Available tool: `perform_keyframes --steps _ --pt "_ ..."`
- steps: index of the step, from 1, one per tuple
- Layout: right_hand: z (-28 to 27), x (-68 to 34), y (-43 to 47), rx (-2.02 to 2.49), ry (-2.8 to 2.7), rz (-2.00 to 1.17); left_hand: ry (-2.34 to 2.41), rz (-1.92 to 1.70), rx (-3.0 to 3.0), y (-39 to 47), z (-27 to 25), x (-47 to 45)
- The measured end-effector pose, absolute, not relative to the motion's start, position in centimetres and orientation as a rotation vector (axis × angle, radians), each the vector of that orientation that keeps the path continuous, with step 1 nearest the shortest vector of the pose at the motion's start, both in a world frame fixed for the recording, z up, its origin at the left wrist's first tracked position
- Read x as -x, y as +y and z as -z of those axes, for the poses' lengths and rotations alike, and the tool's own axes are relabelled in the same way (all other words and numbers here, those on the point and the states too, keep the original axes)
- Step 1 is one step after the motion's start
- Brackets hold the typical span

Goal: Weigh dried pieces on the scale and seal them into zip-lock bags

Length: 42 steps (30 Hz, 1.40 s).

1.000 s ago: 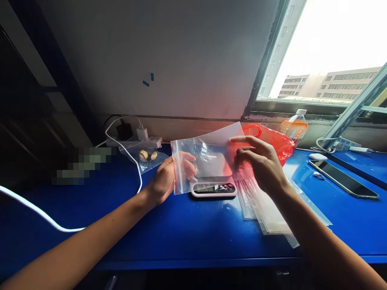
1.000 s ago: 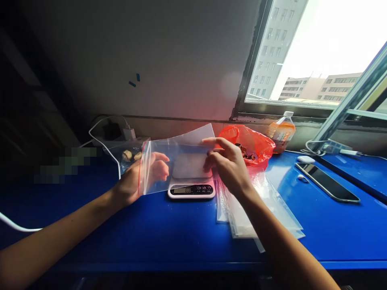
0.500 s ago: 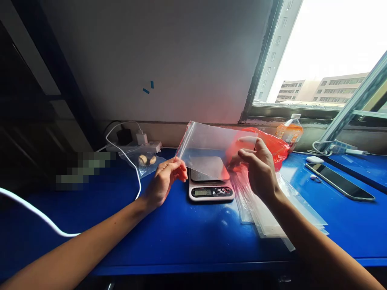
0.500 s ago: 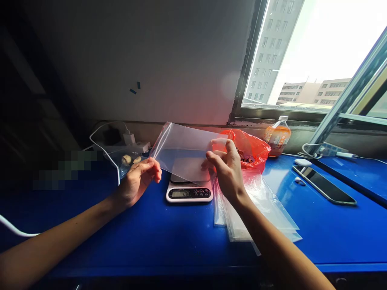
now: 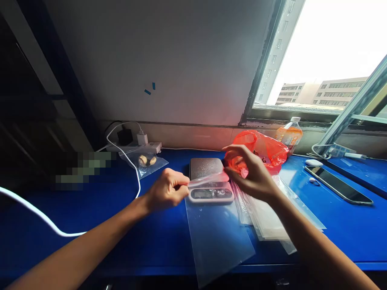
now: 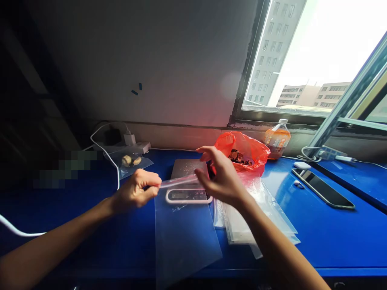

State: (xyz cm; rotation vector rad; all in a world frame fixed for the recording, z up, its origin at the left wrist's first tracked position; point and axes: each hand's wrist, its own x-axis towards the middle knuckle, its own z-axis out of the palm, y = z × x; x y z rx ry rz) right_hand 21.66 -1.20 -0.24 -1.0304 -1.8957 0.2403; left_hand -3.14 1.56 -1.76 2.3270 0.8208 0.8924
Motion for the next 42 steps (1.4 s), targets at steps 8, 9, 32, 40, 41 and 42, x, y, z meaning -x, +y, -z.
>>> perform_keyframes --steps 8,9,32,40,41,42 --pt "3.0 -16.5 -3.3 0.989 -2.382 0.007 0.672 -0.837 -3.045 0.6 3.3 2.3" --pt "3.2 -16.3 -3.2 0.990 -2.393 -0.003 0.665 -0.830 -3.066 0.5 3.3 2.3" --pt "1.4 -18.2 -2.6 1.166 -2.224 0.123 0.289 -0.967 -2.935 -1.5 0.5 3.0" --pt "0.4 -19.7 -2.1 1.198 -2.099 0.250 0.352 -0.964 -2.698 -1.2 -0.3 3.8" --pt "0.3 -20.4 -1.7 1.221 -2.070 0.284 0.346 -0.963 -2.662 -1.1 -0.4 4.1" --pt "0.1 -21.2 -1.3 1.254 -2.014 0.323 0.348 -0.964 -2.620 -1.0 -0.5 4.3"
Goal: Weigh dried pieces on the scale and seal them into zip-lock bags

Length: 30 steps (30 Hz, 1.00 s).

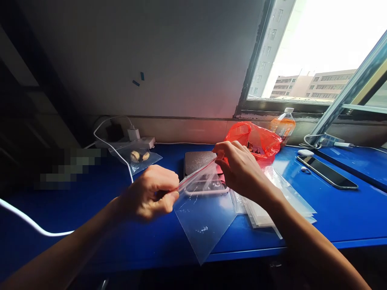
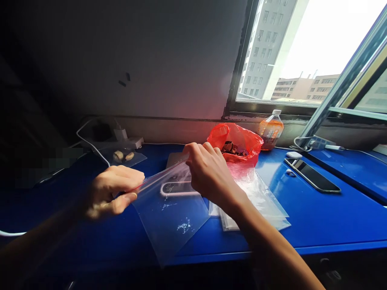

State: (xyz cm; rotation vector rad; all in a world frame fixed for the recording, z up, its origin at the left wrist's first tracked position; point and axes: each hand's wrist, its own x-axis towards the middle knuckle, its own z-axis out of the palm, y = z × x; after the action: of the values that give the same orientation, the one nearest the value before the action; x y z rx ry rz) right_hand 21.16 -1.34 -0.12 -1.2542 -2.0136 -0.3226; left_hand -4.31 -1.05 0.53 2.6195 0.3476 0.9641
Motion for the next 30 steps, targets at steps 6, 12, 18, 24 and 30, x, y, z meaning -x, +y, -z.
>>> perform_keyframes --steps 6,12,18,24,30 --pt "-1.2 -23.7 -1.6 1.122 -1.686 -0.027 0.474 -1.167 -2.269 -0.1 -1.0 5.5" --pt "-2.2 -21.8 -4.6 0.880 -1.991 -0.487 0.566 -0.942 -2.194 1.0 0.2 4.9" --pt "1.4 -39.0 -2.0 1.867 -1.356 0.429 0.599 -0.864 -2.192 0.4 0.1 4.7" --pt "6.8 -50.1 0.3 2.375 -1.546 0.351 0.559 -0.797 -2.242 0.8 0.5 4.1" --pt "7.8 -49.3 1.5 2.335 -1.539 0.298 0.575 -0.820 -2.214 0.9 0.7 4.2"
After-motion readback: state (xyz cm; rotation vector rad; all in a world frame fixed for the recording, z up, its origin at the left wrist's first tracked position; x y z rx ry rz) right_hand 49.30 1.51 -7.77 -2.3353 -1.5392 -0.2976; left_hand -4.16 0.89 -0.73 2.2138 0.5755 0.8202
